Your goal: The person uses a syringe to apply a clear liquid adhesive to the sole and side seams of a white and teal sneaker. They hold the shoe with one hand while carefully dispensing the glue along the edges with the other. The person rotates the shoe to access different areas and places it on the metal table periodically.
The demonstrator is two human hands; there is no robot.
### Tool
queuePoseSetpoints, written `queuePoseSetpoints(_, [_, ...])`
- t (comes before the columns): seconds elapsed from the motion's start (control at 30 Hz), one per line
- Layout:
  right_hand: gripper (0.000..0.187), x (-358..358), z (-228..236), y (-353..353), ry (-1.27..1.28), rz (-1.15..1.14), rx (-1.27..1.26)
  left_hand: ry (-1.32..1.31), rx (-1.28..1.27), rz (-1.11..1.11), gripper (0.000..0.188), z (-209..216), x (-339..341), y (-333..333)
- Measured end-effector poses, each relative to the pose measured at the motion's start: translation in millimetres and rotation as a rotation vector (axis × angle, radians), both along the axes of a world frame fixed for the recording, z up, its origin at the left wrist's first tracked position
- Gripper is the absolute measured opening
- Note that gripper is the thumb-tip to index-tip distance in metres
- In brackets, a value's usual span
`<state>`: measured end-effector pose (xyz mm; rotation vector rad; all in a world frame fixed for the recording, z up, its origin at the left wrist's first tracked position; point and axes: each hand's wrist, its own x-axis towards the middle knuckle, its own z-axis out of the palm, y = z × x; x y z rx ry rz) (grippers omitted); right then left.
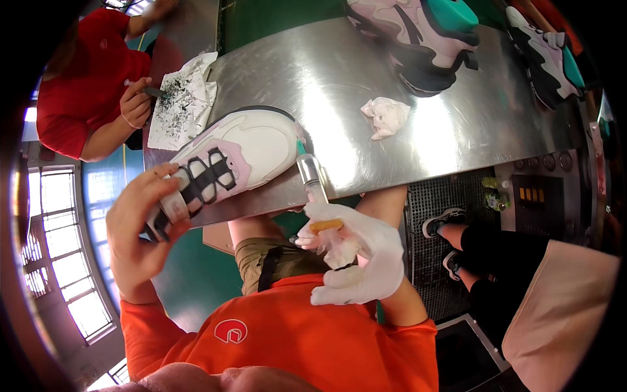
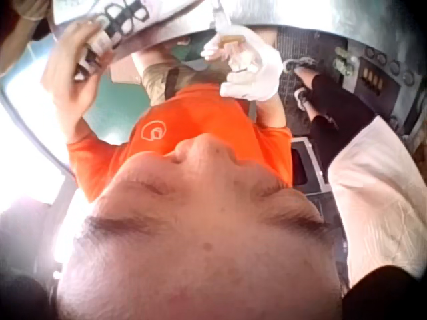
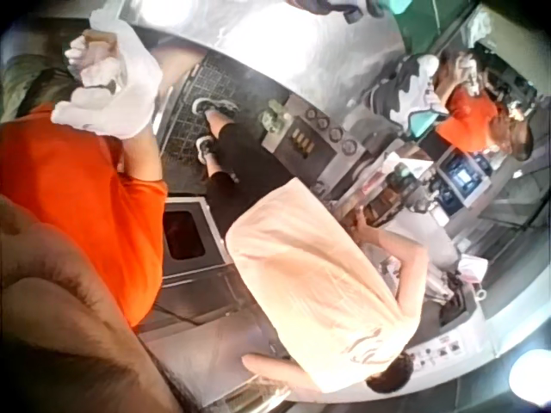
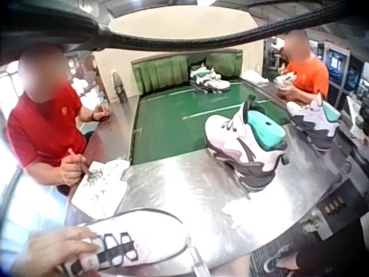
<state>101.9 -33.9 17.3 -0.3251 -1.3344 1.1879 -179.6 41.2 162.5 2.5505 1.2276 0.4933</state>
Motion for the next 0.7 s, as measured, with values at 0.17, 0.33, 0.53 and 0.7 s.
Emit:
queuePoseSetpoints(0.17, [0.031,-15.9,-35.9,10.8,-0.024,-0.174,0.241,-0.095,-0.173,-0.004,0.048,0.3,-5.5,28.4])
queuePoseSetpoints(0.33, [0.033,-29.6,-56.3,12.4,-0.038,-0.301,0.205,-0.145,-0.349,0.042,0.049,1.7,-11.7,48.5])
queuePoseSetpoints(0.53, [0.047,-30.9,-59.2,6.8,-0.073,-0.275,-0.012,-0.013,-0.452,-0.038,0.058,10.1,-12.5,64.3])
queuePoseSetpoints(0.7, [0.075,-33.9,-54.2,11.5,-0.046,-0.239,0.056,0.155,-0.707,-0.38,0.074,43.0,5.0,122.0])
